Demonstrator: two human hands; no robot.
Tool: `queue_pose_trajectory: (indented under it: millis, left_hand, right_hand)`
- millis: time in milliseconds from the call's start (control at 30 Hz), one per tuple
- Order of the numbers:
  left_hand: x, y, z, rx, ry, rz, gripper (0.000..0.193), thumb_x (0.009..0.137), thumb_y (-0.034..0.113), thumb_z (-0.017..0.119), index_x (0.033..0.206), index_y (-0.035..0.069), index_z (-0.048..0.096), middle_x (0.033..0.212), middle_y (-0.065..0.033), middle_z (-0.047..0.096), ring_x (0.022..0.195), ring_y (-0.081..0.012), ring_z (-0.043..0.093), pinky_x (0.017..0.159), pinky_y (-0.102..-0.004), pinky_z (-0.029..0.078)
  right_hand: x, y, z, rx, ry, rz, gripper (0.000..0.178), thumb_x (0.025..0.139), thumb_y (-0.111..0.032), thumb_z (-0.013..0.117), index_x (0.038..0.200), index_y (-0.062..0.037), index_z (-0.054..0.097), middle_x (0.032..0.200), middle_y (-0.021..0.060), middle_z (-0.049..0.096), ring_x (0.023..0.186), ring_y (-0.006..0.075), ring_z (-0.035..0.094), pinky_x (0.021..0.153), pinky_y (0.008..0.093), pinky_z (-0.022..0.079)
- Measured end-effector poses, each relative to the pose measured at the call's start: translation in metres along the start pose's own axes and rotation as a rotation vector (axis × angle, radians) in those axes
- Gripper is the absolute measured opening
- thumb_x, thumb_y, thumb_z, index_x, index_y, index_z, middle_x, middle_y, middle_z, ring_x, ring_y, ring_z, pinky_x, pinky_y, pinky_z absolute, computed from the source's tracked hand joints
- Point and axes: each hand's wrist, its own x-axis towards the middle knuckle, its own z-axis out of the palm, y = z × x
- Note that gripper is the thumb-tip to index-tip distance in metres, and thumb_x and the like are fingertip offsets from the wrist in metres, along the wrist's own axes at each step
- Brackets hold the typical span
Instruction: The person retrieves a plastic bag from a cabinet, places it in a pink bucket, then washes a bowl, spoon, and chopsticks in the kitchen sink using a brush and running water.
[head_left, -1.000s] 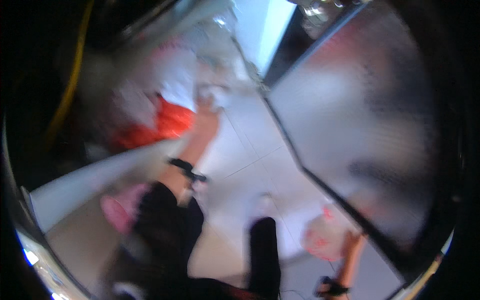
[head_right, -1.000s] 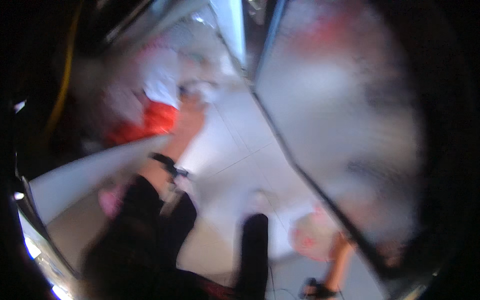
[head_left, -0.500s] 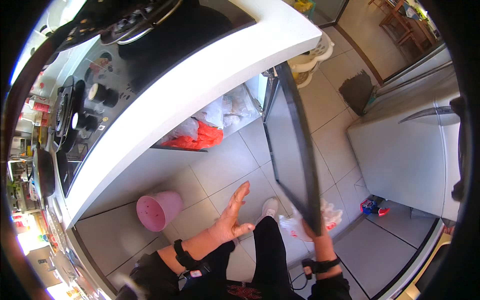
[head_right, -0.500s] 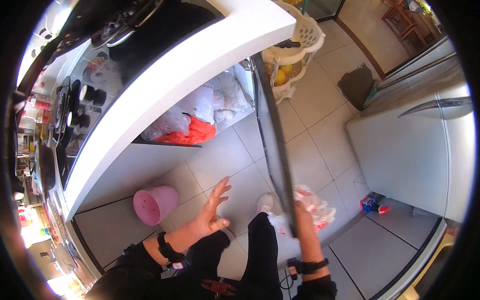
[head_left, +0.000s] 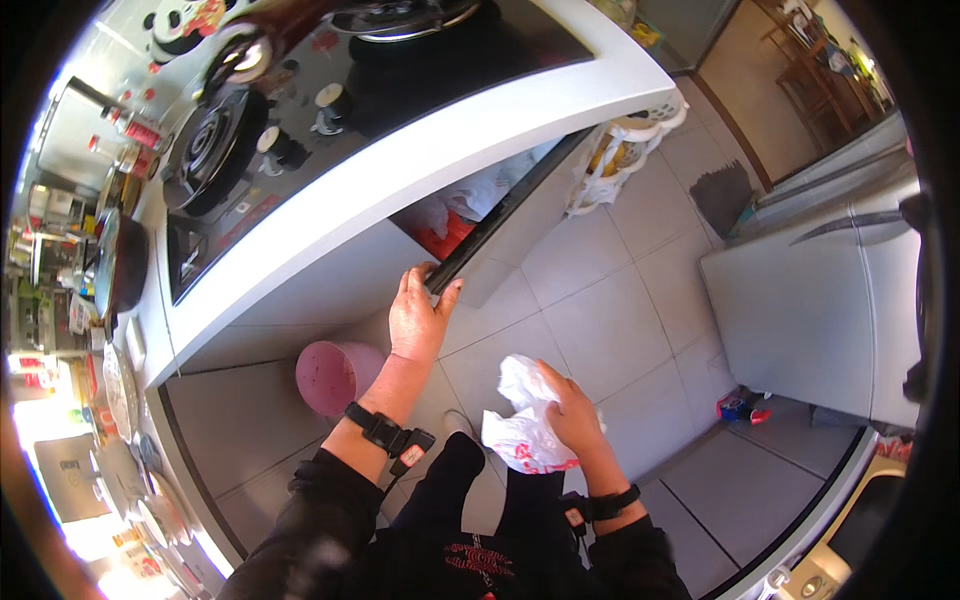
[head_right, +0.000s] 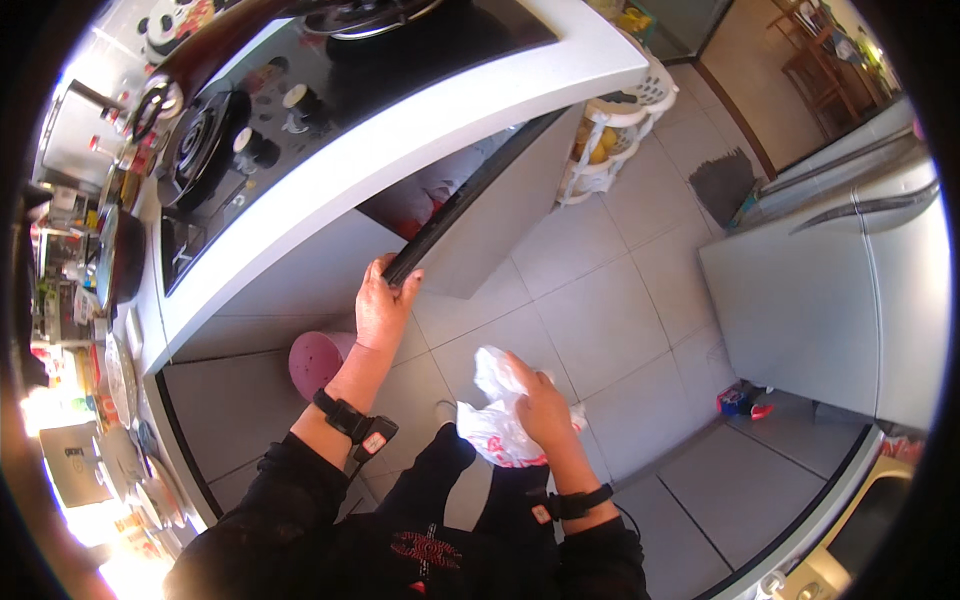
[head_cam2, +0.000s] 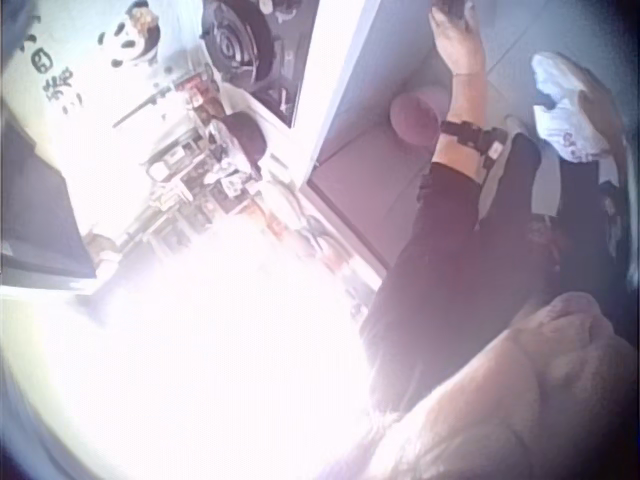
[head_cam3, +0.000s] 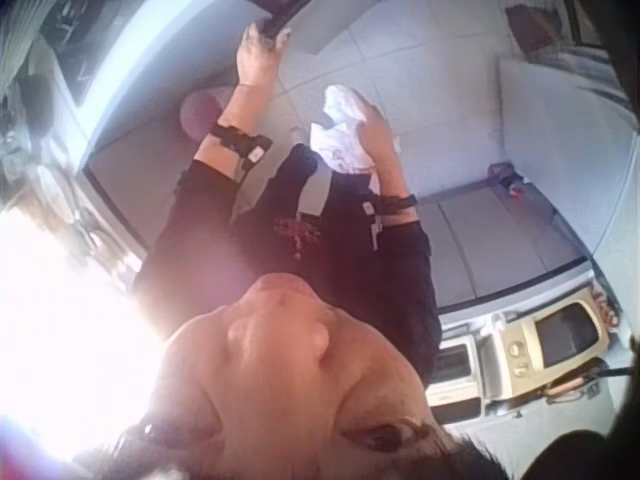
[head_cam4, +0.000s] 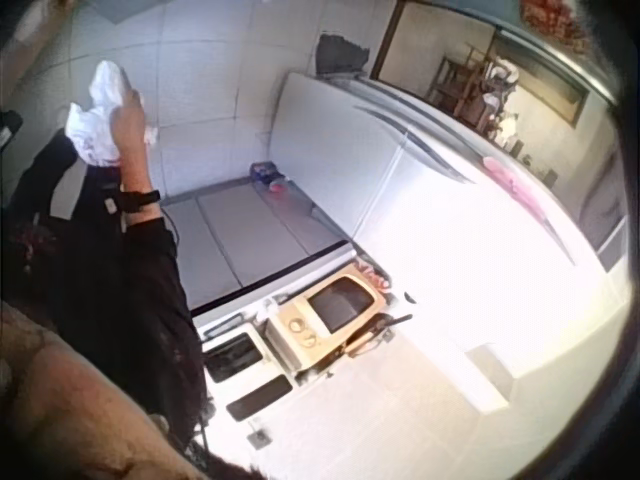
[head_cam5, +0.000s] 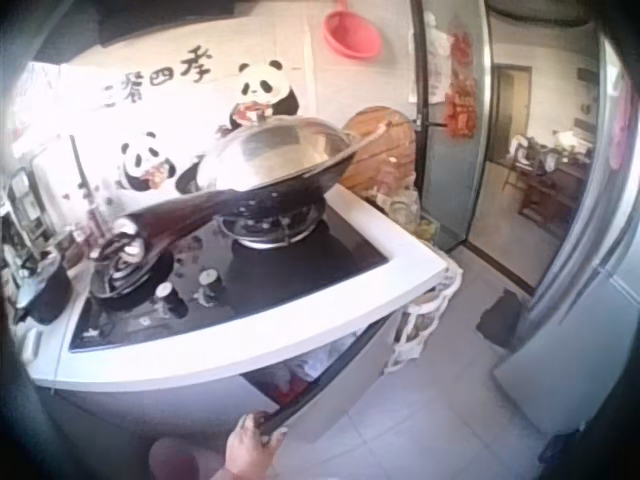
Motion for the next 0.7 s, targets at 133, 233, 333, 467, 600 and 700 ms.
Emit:
queue_pose_trajectory:
  millis: [133, 233, 333, 467, 600, 700]
  left_hand:
    - [0.018, 0.008, -0.016, 0.176, 0.048, -0.229, 0.052, 0.072, 0.044, 0.079, 0.087, 0.003, 0.053, 0.082, -0.0121, 0.06, 0.07, -0.0313, 0.061, 0.064, -0.0402, 0.05]
    - [0.045, 0.0, -0.021, 0.2, 0.107, -0.326, 0.055, 0.071, 0.053, 0.077, 0.078, 0.003, 0.055, 0.071, -0.013, 0.062, 0.068, -0.0325, 0.062, 0.065, -0.0411, 0.05]
    - [0.064, -0.01, -0.017, 0.171, 0.111, -0.47, 0.056, 0.071, 0.056, 0.076, 0.075, 0.003, 0.057, 0.071, -0.0127, 0.064, 0.067, -0.0306, 0.063, 0.066, -0.0394, 0.051]
    - [0.086, -0.014, -0.01, 0.06, 0.162, -0.659, 0.057, 0.07, 0.059, 0.074, 0.07, 0.004, 0.06, 0.064, -0.01, 0.065, 0.064, -0.026, 0.064, 0.066, -0.0363, 0.052]
    - [0.1, -0.008, -0.016, 0.004, 0.107, -0.71, 0.058, 0.074, 0.056, 0.073, 0.071, 0.001, 0.058, 0.06, -0.0091, 0.061, 0.051, -0.0174, 0.061, 0.057, -0.0311, 0.05]
    - [0.092, 0.003, -0.018, -0.106, 0.054, -0.644, 0.055, 0.082, 0.053, 0.067, 0.07, 0.0, 0.058, 0.058, -0.009, 0.06, 0.05, -0.0187, 0.061, 0.058, -0.031, 0.05]
  right_hand:
    - [-0.019, 0.023, -0.02, -0.044, -0.037, 0.036, 0.071, 0.076, 0.0, 0.048, 0.141, -0.0256, 0.041, 0.114, 0.0217, 0.057, 0.104, 0.0411, 0.056, 0.088, 0.0458, 0.047]
    - [-0.022, 0.033, -0.037, -0.062, -0.052, 0.047, 0.069, 0.076, 0.001, 0.05, 0.141, -0.0242, 0.041, 0.119, 0.0218, 0.057, 0.107, 0.0411, 0.055, 0.09, 0.0447, 0.047]
    - [-0.023, 0.033, -0.056, -0.066, -0.033, -0.009, 0.068, 0.077, 0.001, 0.05, 0.14, -0.0213, 0.042, 0.12, 0.0218, 0.057, 0.108, 0.041, 0.055, 0.091, 0.0444, 0.046]
    - [-0.024, 0.021, -0.079, -0.032, -0.091, -0.008, 0.063, 0.077, 0.002, 0.05, 0.138, -0.0116, 0.044, 0.127, 0.0217, 0.055, 0.116, 0.0398, 0.052, 0.099, 0.0418, 0.042]
    - [-0.021, 0.005, -0.091, 0.021, -0.096, -0.074, 0.058, 0.078, 0.0, 0.05, 0.135, -0.0034, 0.045, 0.13, 0.0227, 0.054, 0.121, 0.0378, 0.051, 0.103, 0.0393, 0.04]
    - [-0.013, -0.01, -0.094, 0.099, -0.106, -0.129, 0.053, 0.08, -0.004, 0.051, 0.133, -0.0019, 0.044, 0.124, 0.0228, 0.056, 0.114, 0.0371, 0.055, 0.096, 0.0399, 0.044]
